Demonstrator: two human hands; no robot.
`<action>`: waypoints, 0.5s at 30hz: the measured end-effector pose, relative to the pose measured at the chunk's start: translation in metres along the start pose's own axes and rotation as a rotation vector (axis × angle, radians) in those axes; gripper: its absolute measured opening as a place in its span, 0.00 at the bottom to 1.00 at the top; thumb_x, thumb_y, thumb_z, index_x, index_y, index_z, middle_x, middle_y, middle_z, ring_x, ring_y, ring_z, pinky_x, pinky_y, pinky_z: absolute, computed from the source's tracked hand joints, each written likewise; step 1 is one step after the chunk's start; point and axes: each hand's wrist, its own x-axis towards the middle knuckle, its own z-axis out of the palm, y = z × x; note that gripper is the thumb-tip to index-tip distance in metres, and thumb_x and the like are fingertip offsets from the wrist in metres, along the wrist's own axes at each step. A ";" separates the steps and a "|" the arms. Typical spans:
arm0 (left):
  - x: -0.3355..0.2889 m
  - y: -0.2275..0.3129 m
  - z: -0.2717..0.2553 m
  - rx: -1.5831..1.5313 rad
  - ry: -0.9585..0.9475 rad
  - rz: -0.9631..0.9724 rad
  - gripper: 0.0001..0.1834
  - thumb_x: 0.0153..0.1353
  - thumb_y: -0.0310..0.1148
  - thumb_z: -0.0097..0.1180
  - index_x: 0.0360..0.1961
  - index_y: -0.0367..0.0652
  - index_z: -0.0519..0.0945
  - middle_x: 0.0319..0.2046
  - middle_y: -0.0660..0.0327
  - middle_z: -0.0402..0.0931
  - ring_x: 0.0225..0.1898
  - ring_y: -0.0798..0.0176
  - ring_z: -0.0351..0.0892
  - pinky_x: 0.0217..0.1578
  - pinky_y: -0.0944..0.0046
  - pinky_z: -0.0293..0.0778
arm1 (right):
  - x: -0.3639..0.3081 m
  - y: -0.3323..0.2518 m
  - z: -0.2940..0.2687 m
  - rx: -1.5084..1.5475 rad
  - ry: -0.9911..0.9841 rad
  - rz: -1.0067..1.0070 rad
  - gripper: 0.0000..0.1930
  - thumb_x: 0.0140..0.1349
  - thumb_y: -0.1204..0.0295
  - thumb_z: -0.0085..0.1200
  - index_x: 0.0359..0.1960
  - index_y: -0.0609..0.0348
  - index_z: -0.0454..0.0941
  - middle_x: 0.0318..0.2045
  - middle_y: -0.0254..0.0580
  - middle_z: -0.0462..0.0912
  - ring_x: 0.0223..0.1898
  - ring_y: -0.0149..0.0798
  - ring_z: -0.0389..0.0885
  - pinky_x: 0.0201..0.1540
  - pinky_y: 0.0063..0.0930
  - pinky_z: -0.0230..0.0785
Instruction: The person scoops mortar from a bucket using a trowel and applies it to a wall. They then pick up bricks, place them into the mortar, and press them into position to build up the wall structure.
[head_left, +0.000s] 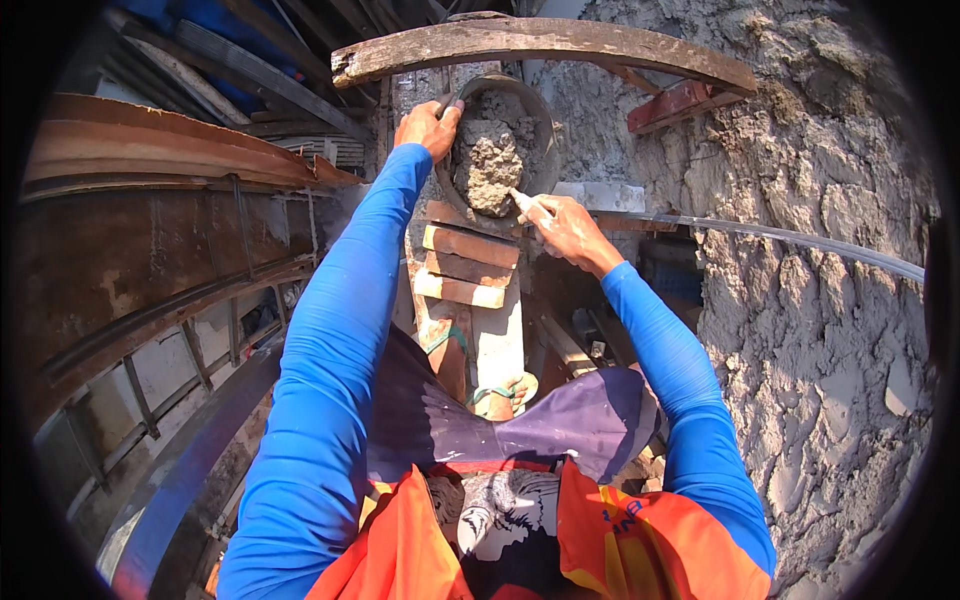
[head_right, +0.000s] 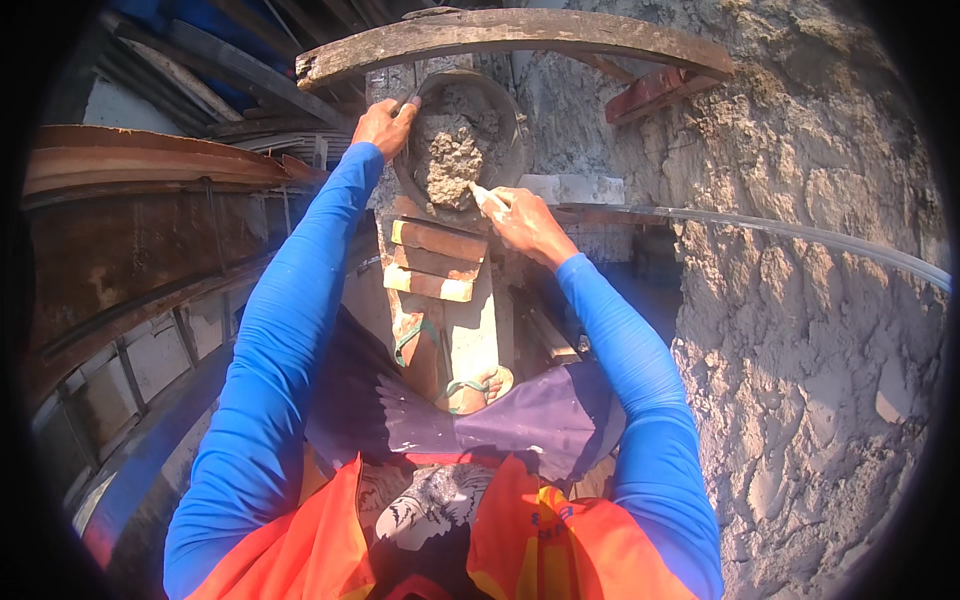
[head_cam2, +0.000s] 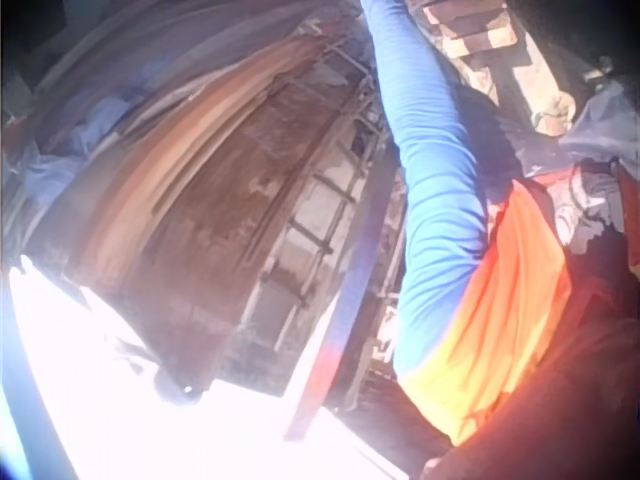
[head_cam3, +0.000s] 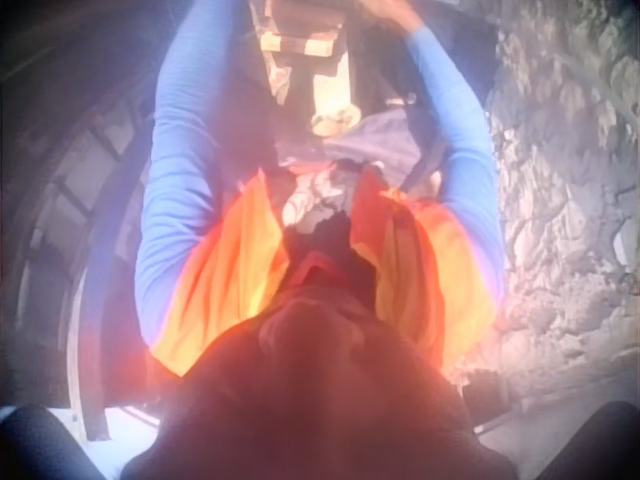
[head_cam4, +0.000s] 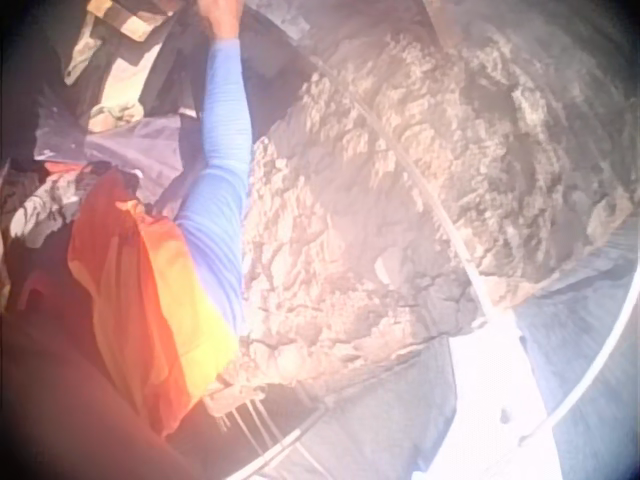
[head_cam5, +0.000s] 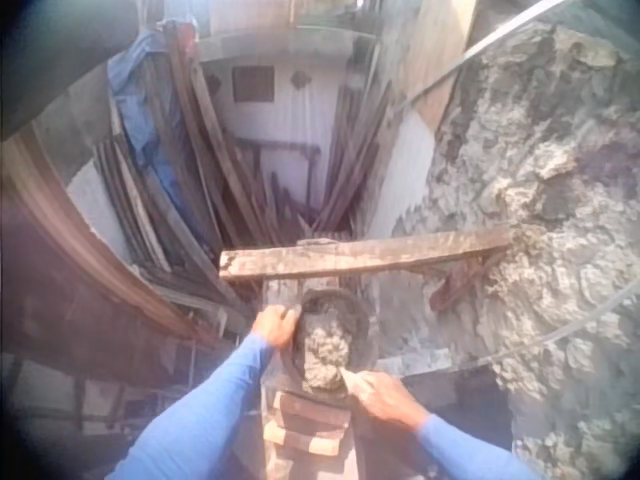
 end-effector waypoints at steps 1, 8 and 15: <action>0.009 -0.010 -0.001 0.003 0.023 -0.009 0.32 0.64 0.60 0.53 0.40 0.35 0.83 0.35 0.43 0.83 0.42 0.45 0.84 0.45 0.53 0.74 | 0.008 0.007 0.006 -0.273 0.269 -0.386 0.17 0.70 0.55 0.52 0.43 0.57 0.81 0.22 0.43 0.78 0.22 0.42 0.79 0.26 0.37 0.72; 0.057 -0.098 0.007 0.033 0.113 -0.061 0.28 0.67 0.57 0.52 0.60 0.54 0.80 0.42 0.45 0.83 0.47 0.49 0.83 0.49 0.56 0.74 | 0.012 0.000 0.000 -0.976 0.596 -0.454 0.18 0.64 0.59 0.58 0.54 0.46 0.79 0.37 0.39 0.81 0.36 0.46 0.82 0.38 0.44 0.72; 0.047 -0.064 0.005 -0.013 0.110 -0.024 0.26 0.67 0.55 0.51 0.60 0.55 0.79 0.55 0.43 0.78 0.59 0.39 0.75 0.58 0.52 0.70 | 0.010 0.003 -0.025 -0.808 0.563 -0.419 0.22 0.64 0.59 0.59 0.58 0.50 0.75 0.37 0.40 0.83 0.40 0.49 0.83 0.41 0.46 0.73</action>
